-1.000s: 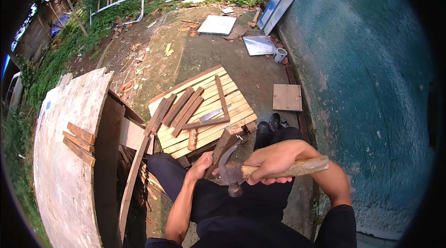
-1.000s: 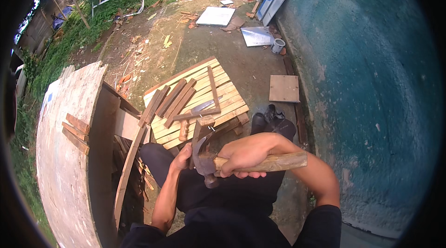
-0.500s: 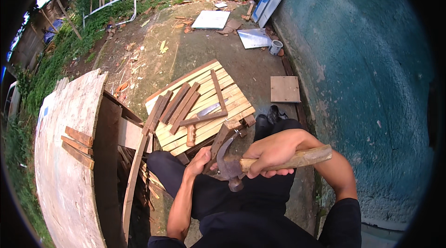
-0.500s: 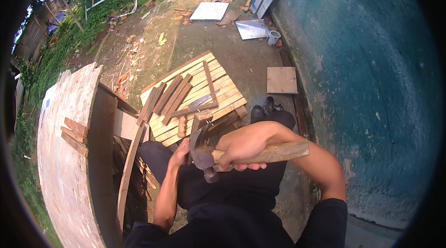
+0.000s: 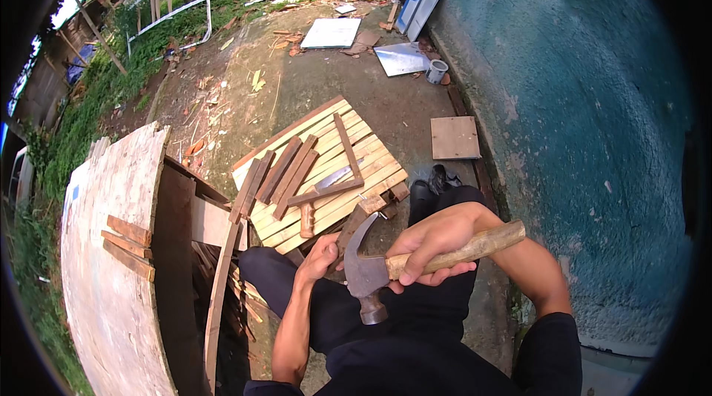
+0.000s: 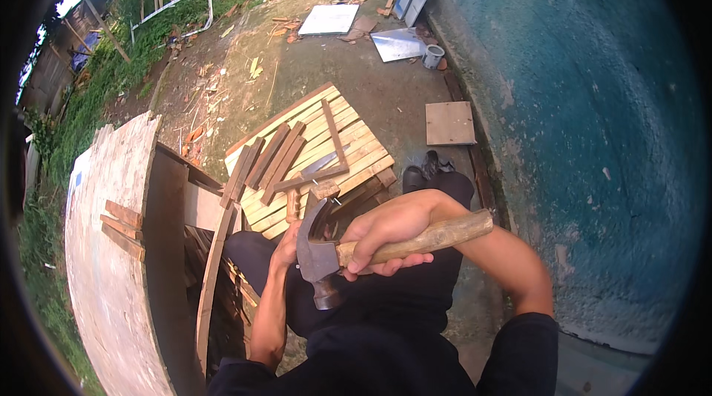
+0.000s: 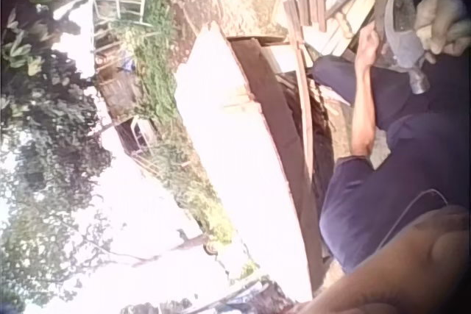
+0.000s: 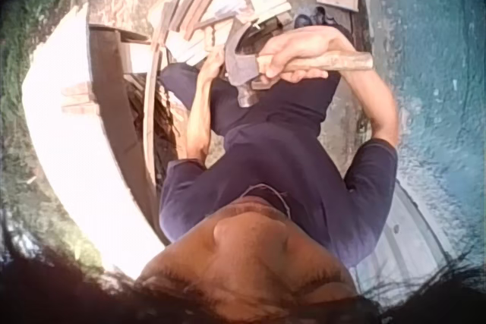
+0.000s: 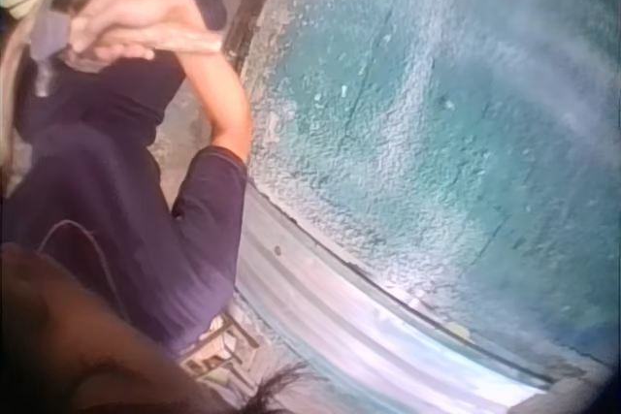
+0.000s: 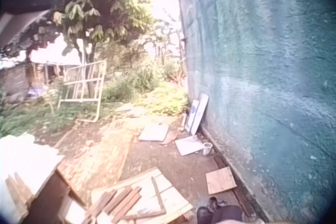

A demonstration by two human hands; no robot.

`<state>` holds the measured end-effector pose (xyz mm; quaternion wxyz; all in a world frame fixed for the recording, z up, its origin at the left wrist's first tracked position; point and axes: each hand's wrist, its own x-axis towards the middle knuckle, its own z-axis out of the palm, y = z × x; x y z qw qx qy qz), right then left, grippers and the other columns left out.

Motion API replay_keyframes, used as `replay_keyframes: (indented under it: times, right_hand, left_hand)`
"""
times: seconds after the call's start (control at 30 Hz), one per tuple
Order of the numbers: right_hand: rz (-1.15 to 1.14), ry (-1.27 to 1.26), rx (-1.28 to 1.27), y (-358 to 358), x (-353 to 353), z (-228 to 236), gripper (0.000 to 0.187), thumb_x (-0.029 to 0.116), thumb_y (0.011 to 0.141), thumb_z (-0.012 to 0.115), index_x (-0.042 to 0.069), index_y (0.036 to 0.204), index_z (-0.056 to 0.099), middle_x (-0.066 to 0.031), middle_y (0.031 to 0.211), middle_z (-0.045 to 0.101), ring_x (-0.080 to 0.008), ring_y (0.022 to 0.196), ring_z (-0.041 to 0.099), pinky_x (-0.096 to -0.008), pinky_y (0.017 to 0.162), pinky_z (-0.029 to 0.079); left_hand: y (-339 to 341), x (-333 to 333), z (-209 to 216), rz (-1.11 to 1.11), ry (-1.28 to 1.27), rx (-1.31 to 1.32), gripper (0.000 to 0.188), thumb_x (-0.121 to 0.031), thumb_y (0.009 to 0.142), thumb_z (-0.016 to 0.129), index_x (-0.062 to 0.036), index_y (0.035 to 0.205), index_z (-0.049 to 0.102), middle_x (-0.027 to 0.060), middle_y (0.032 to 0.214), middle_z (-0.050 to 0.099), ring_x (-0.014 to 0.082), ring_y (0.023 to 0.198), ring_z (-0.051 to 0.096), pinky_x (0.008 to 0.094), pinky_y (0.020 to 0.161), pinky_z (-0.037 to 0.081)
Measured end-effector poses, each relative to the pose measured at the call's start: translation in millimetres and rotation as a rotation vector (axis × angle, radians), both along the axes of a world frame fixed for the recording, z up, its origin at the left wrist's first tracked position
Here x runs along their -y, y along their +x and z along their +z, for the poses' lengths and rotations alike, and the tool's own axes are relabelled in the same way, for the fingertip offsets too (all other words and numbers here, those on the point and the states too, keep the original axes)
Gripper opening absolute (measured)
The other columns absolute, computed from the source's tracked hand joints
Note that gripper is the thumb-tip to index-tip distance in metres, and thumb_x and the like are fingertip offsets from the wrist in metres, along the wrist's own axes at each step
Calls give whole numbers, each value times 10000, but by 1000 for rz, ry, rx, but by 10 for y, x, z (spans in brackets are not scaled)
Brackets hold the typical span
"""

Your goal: The person sits on the ground and uses a hammer to drive nails into small wooden planks. They repeatedly pick up planks, position them, and hammer nails into them, occasionally inspecting the pieces.

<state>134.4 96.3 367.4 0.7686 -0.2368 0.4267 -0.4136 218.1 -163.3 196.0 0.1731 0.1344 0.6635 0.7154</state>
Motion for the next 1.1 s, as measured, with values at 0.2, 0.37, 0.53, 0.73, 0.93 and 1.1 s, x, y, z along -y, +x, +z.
replay_keyframes:
  times: [0.2,0.37,0.53,0.73,0.93,1.1]
  right_hand:
    - [-270,-165,243,232,-46,-171,381,183,944,613,-74,1185,467,-44,604,486,-94,353,482,-230,290,398]
    - [-569,-74,267,413,2,-238,251,98,899,661,20,1024,458,-9,608,451,-91,425,501,-251,397,497]
    - [-693,355,-633,266,-182,-213,88,76,918,563,34,941,490,3,615,489,-92,450,483,-264,417,433]
    - [-1090,59,-882,331,-318,-307,242,212,953,650,9,954,518,-33,674,554,-113,586,578,-298,510,480]
    - [-1354,222,-825,217,-204,-394,397,422,1017,526,39,922,487,-17,624,466,-87,444,451,-263,385,371]
    - [-1309,256,-858,112,-77,-399,415,422,1017,522,13,952,504,-25,611,486,-100,426,485,-270,381,386]
  left_hand:
    - [52,-55,-5,64,-118,45,866,-761,918,377,43,1129,620,80,972,659,137,898,586,289,781,463]
    - [105,-133,28,-38,168,342,591,-567,1033,334,-15,1088,539,71,795,582,150,513,569,285,434,450]
    - [84,-204,123,102,75,338,644,-626,996,351,-56,1294,380,71,777,514,137,499,550,274,455,456]
    - [66,-257,221,174,-166,346,463,-467,1042,426,-19,1137,491,27,689,532,112,501,557,272,475,468]
    - [28,-245,379,126,-323,248,450,-447,1037,453,-16,1161,490,37,709,564,115,478,533,282,459,440]
    - [-1,-239,447,83,-458,187,499,-449,1021,494,19,1191,508,130,661,556,234,544,564,387,576,455]
